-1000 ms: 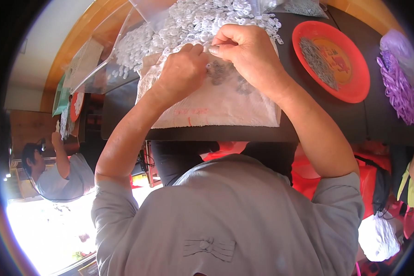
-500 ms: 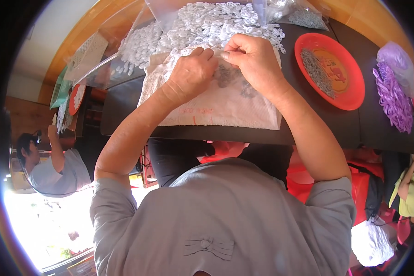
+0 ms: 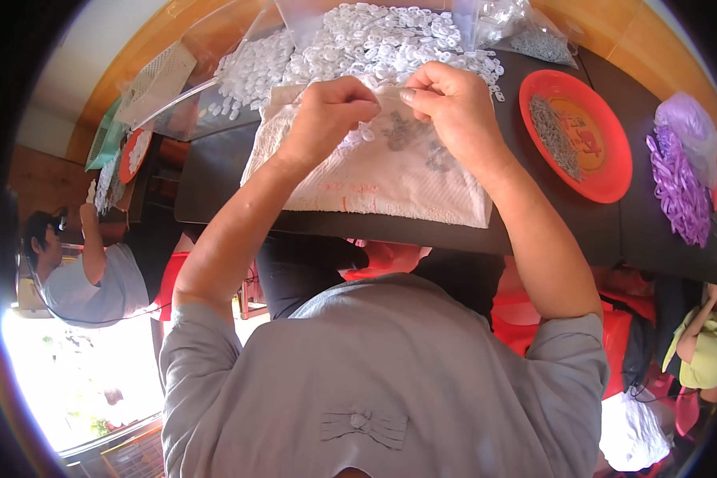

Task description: Sorting and inspecting small white plastic components on a towel at a workbench.

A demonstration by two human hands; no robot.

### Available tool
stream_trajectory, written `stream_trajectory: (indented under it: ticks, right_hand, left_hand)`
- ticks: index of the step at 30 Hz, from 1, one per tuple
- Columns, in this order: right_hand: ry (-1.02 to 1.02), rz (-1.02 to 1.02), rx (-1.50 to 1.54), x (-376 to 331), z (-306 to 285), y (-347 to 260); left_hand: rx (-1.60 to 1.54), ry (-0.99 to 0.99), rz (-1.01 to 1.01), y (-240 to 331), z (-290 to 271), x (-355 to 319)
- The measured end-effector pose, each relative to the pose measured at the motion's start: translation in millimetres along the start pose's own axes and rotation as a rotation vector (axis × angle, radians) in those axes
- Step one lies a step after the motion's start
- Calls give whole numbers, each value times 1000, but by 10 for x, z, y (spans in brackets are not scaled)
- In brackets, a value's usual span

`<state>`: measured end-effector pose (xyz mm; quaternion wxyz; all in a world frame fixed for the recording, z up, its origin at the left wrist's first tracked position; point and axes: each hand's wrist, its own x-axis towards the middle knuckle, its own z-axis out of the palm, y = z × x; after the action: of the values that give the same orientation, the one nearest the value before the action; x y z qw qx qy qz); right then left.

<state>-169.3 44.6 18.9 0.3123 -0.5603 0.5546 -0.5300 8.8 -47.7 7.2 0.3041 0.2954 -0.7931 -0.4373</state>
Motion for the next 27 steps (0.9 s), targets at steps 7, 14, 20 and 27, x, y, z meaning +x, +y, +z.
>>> stream_trajectory:
  ticks: [7,14,20,27]
  right_hand:
    - [-96,83,66,-130,191,-205]
    - [-144,47,4,-209,350,-254]
    - [-141,51,-17,-261,474,-236]
    - [-98,-22,-15,-274,578,-165]
  left_hand:
    - [-867,136,-344,165,19,-469]
    - [-957,223,-317,191,49,-665]
    - [-979,276,-314,163,72,-731]
    - [-976,316,-332,143,74,-768]
